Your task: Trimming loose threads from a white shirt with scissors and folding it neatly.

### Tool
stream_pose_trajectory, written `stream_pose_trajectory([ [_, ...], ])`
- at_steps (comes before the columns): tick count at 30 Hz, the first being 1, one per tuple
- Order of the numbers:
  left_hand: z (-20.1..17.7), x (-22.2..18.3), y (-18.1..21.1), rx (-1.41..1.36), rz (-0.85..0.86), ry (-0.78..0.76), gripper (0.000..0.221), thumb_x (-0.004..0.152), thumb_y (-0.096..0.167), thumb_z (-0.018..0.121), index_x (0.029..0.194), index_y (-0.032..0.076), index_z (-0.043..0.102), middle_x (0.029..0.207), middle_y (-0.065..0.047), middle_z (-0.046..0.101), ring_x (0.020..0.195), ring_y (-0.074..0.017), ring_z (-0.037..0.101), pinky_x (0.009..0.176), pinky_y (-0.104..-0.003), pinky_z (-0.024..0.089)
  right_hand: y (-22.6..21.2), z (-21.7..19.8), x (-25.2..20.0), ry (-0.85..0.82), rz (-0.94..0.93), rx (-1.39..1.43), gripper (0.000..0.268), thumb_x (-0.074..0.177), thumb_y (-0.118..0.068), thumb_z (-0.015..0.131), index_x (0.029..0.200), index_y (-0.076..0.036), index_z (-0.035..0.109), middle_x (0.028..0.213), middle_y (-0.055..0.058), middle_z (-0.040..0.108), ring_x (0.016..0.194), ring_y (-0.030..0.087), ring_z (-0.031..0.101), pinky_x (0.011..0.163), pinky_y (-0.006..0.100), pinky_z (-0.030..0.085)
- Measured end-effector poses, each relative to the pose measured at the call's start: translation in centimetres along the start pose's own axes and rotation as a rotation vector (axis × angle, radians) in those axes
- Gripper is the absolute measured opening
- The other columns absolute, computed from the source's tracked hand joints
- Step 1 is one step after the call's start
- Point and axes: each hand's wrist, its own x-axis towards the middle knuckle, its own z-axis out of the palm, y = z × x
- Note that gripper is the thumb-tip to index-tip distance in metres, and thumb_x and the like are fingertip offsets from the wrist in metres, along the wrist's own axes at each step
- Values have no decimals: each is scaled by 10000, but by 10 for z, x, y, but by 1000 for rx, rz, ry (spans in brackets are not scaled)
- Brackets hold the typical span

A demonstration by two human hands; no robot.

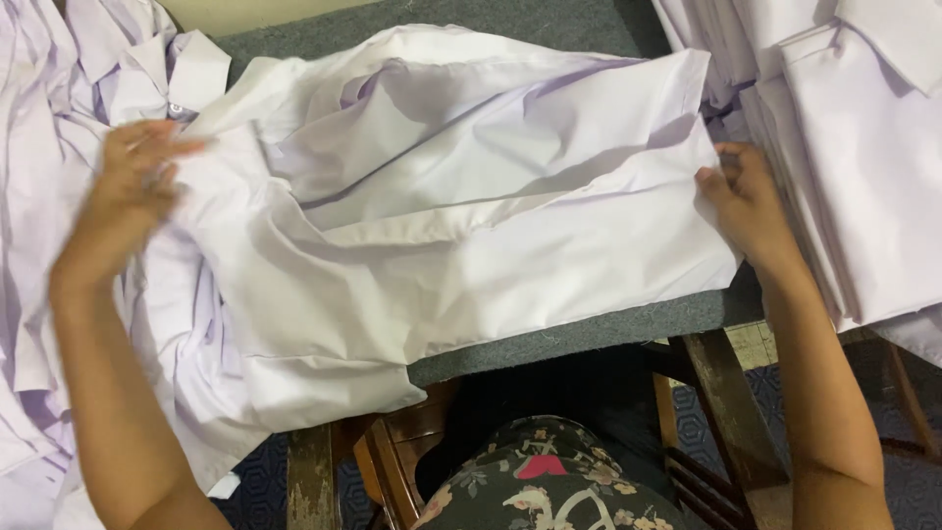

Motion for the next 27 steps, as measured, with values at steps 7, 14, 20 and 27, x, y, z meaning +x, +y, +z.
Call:
stream_pose_trajectory([
  [7,17,31,-67,512,298,178,736,990,553,575,1506,33,498,1453,-253,366,1395,-475,236,1130,-681,124,-25,12,-6,-4,-110,-193,452,1124,-297,440,1400,60,417,1344,219,529,1253,305,496,997,416,385],
  [14,1,60,-115,593,167,259,437,1112,459,624,1229,39,651,1236,-169,665,1086,-445,541,867,-544,314,2,7,37,-35,-17,-62,445,1061,-398,578,1314,-33,537,1238,63,637,1097,142,573,847,292,458],
  [20,-2,50,-99,713,29,242,198,1100,326,633,1167,139,635,821,-159,678,795,-436,638,670,-514,442,-88,1,-15,-30,165,-407,256,1131,-194,571,1195,-20,395,880,88,469,733,225,454,610,372,393],
  [27,12,87,-55,521,175,83,426,1053,307,574,1399,59,606,1354,-178,532,1208,-345,549,968,-456,422,-22,-9,9,65,-307,-873,542,973,-151,567,1442,76,416,1012,373,602,784,620,582,643,653,449],
])
